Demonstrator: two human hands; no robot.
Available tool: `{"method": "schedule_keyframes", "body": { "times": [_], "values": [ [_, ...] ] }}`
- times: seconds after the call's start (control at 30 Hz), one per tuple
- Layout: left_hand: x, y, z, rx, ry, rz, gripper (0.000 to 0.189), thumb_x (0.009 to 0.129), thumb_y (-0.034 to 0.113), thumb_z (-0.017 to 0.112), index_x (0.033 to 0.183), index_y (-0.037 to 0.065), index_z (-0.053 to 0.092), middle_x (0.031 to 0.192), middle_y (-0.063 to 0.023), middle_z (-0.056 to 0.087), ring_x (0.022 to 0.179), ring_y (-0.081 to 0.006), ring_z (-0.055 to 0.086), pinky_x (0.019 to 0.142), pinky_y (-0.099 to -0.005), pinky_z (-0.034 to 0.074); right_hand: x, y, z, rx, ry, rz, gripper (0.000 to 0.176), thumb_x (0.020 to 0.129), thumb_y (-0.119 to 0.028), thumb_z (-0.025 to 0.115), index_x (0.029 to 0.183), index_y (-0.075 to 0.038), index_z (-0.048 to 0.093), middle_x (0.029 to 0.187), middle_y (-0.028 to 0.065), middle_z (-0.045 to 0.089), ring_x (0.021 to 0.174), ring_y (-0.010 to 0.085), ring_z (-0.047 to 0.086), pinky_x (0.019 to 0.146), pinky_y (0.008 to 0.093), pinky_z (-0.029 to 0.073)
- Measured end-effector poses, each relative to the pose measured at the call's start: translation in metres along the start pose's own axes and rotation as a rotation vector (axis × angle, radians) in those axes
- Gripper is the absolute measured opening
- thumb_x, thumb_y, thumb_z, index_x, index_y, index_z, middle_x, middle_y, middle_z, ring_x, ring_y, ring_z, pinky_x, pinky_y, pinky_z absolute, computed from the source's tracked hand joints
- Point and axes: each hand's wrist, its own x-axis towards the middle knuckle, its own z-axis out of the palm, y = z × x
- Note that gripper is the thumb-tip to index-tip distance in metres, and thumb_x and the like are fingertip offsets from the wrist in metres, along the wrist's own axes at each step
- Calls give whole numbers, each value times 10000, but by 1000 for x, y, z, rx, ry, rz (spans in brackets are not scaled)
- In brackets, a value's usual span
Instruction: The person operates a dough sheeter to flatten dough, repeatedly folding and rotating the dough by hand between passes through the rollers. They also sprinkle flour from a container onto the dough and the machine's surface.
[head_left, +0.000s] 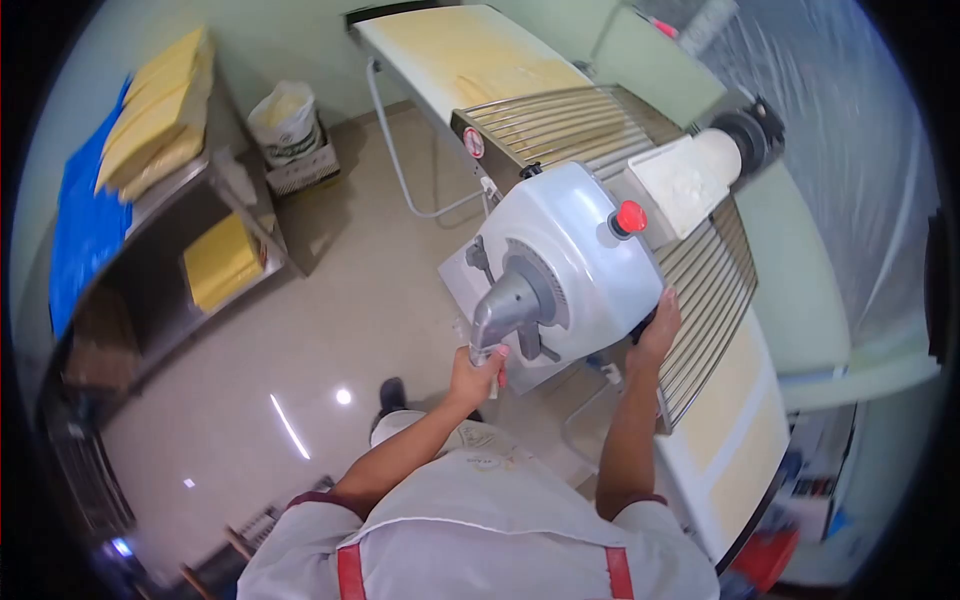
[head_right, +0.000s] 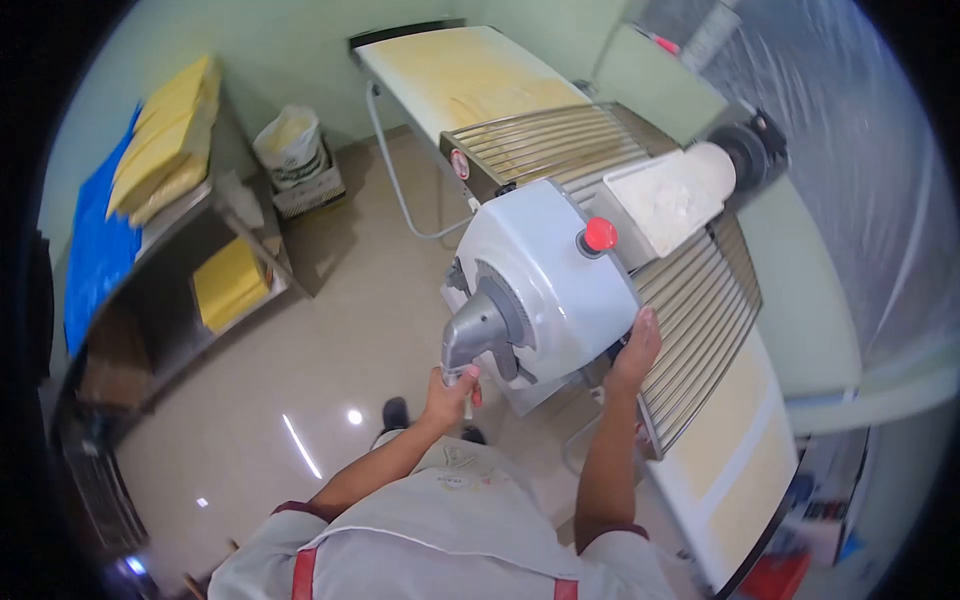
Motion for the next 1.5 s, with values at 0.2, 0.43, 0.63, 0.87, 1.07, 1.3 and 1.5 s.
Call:
{"method": "schedule_keyframes", "body": {
  "times": [0.2, 0.43, 0.63, 0.87, 1.07, 1.3, 1.5],
  "values": [
    [-23, 16, 39, -387, 201, -93, 389, 851, 408, 683, 784, 51, 543, 622, -46, 529, 462, -155, 525, 415, -314, 453, 14, 25, -22, -128, -228, -137, 328, 989, -340, 475, 1056, -36, 578, 928, 18, 554, 847, 118, 503, 757, 282, 414],
    [-24, 3, 38, -350, 281, -49, 406, 855, 445, 648, 801, 56, 545, 614, -45, 537, 476, -156, 541, 436, -309, 473, -7, -25, -23, -494, -514, -1080, 602, 885, -273, 585, 1353, 51, 389, 1389, 255, 394, 1317, 423, 333, 1096, 537, 210],
    [-31, 19, 42, -317, 204, -54, 455, 860, 504, 614, 744, 78, 504, 578, -63, 527, 479, -174, 546, 466, -304, 475, -10, -55, 7, -747, -755, -1059, 622, 838, -246, 578, 1347, 63, 400, 1423, 228, 386, 1315, 383, 365, 1089, 508, 251],
    [-32, 39, 50, -404, 237, -12, 391, 861, 415, 656, 786, 54, 525, 615, -69, 541, 509, -181, 555, 526, -324, 506, 2, -73, 40, -816, -926, -1061, 567, 855, -155, 552, 1347, 77, 392, 1412, 254, 397, 1310, 393, 383, 1093, 461, 287],
    [-26, 28, 39, -330, 249, -63, 386, 854, 391, 681, 808, 33, 543, 634, -58, 546, 499, -158, 544, 499, -306, 504, 23, -68, 92, -870, -1039, -1074, 562, 871, -152, 533, 1336, 116, 366, 1407, 283, 380, 1323, 407, 357, 1114, 450, 267],
    [-24, 27, 36, -242, 274, -69, 387, 845, 380, 701, 761, 21, 584, 600, -51, 556, 478, -135, 524, 465, -304, 450, 44, -68, 183, -1158, -1101, -931, 529, 879, -312, 548, 1271, 41, 508, 1251, 266, 546, 1188, 392, 508, 1019, 453, 371],
    [-32, 53, 28, -167, 162, -127, 418, 856, 398, 687, 697, 27, 581, 554, -44, 546, 472, -125, 525, 443, -315, 427, 96, -46, 257, -1550, -1264, -408, 519, 840, -437, 536, 1105, -7, 659, 1138, 229, 634, 1053, 357, 605, 929, 410, 434]
  ]
}}
